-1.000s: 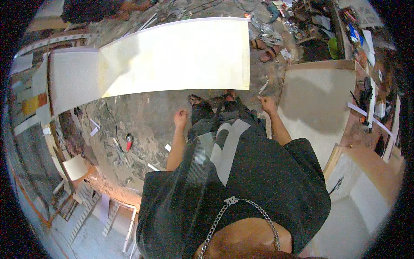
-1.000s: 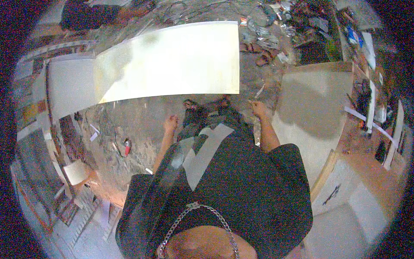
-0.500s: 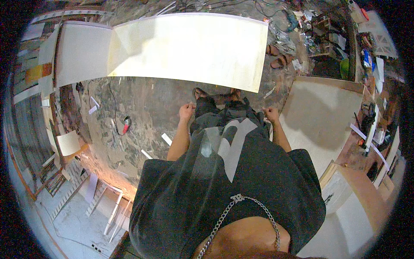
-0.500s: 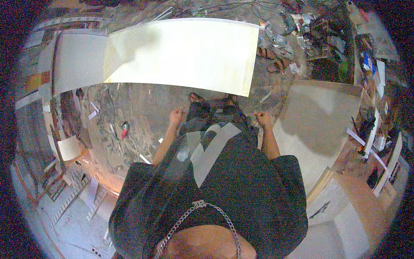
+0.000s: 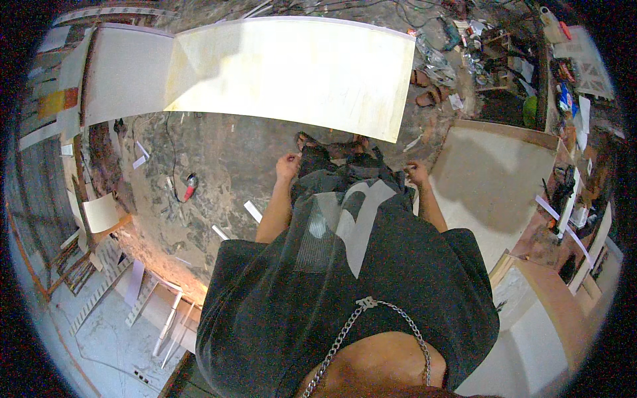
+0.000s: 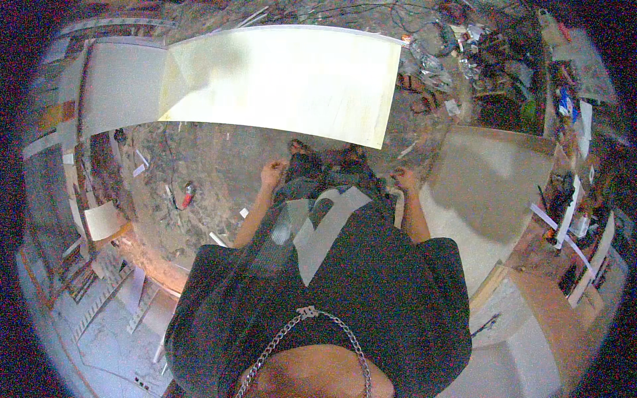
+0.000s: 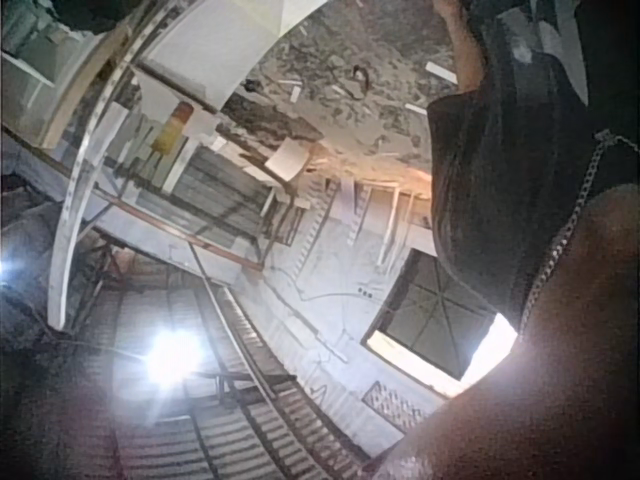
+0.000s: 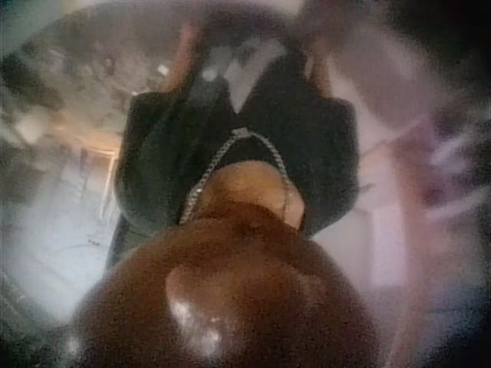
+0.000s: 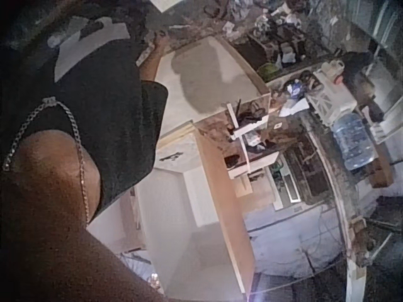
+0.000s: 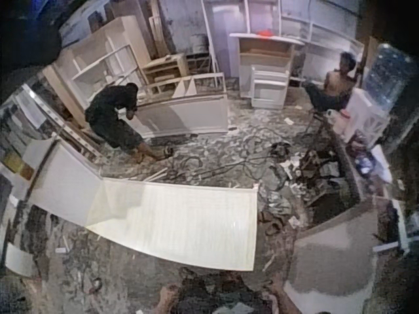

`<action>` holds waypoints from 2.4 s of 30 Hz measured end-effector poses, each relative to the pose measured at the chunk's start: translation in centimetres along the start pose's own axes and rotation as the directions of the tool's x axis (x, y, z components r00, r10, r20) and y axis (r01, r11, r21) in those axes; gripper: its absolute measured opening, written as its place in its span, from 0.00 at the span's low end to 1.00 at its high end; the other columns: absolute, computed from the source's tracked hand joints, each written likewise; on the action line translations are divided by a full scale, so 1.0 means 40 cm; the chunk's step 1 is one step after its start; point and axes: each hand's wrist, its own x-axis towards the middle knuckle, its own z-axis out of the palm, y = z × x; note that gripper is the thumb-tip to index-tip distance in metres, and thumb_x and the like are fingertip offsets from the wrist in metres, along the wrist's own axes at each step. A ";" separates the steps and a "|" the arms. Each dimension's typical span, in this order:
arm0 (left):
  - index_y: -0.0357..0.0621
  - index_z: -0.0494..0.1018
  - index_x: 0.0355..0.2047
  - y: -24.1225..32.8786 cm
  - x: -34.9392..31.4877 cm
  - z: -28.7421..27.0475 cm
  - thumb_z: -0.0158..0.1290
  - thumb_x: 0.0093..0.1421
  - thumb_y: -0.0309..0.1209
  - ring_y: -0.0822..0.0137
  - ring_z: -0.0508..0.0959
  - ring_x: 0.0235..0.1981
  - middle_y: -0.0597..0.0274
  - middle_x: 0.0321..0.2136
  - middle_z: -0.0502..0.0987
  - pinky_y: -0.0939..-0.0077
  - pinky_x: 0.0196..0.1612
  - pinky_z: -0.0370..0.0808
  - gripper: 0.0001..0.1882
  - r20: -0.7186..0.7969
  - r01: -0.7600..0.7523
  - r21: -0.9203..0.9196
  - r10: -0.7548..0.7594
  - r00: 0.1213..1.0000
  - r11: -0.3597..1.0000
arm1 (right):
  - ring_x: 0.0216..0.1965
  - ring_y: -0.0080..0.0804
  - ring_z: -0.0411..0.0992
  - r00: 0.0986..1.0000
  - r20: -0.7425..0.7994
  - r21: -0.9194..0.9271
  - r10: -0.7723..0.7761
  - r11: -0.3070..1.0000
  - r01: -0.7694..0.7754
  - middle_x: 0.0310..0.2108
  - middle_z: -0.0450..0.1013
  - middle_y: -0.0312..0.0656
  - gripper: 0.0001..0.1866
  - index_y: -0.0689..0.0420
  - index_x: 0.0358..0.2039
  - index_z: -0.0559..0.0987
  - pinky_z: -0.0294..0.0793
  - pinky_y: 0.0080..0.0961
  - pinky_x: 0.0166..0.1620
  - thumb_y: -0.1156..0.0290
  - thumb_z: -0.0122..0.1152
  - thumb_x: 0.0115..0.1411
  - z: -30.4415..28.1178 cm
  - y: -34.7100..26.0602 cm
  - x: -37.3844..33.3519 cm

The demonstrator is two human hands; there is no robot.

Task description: The person applies a laminate sheet to a wooden cabinet piece by hand, smoothing the surface and checking the edges.

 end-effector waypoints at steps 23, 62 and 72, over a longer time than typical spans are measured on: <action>0.41 0.79 0.35 -0.020 0.016 0.003 0.57 0.56 0.42 0.68 0.80 0.22 0.58 0.25 0.81 0.72 0.30 0.76 0.16 0.002 -0.042 -0.087 0.042 0.999 0.995 | 0.39 0.34 0.72 0.896 -0.299 -0.069 -0.328 0.944 0.323 0.37 0.74 0.47 0.38 0.66 0.50 0.72 0.70 0.29 0.45 0.41 0.61 0.53 -0.029 -0.458 0.011; 0.41 0.79 0.35 -0.079 0.031 -0.015 0.57 0.56 0.46 0.70 0.80 0.27 0.61 0.26 0.81 0.73 0.33 0.75 0.19 0.028 0.022 -0.032 -0.021 0.999 0.999 | 0.17 0.28 0.71 0.997 0.081 -0.162 -0.014 0.987 0.027 0.22 0.73 0.42 0.18 0.62 0.29 0.76 0.70 0.26 0.18 0.56 0.58 0.59 0.038 -0.051 0.020; 0.44 0.78 0.36 -0.159 0.042 -0.003 0.56 0.57 0.47 0.67 0.80 0.28 0.60 0.27 0.81 0.69 0.36 0.75 0.19 -0.069 -0.096 0.059 0.100 0.993 0.994 | 0.21 0.26 0.71 0.979 -0.174 0.463 -0.105 0.869 0.176 0.21 0.72 0.37 0.18 0.61 0.35 0.75 0.69 0.24 0.24 0.57 0.58 0.61 0.009 -0.291 0.080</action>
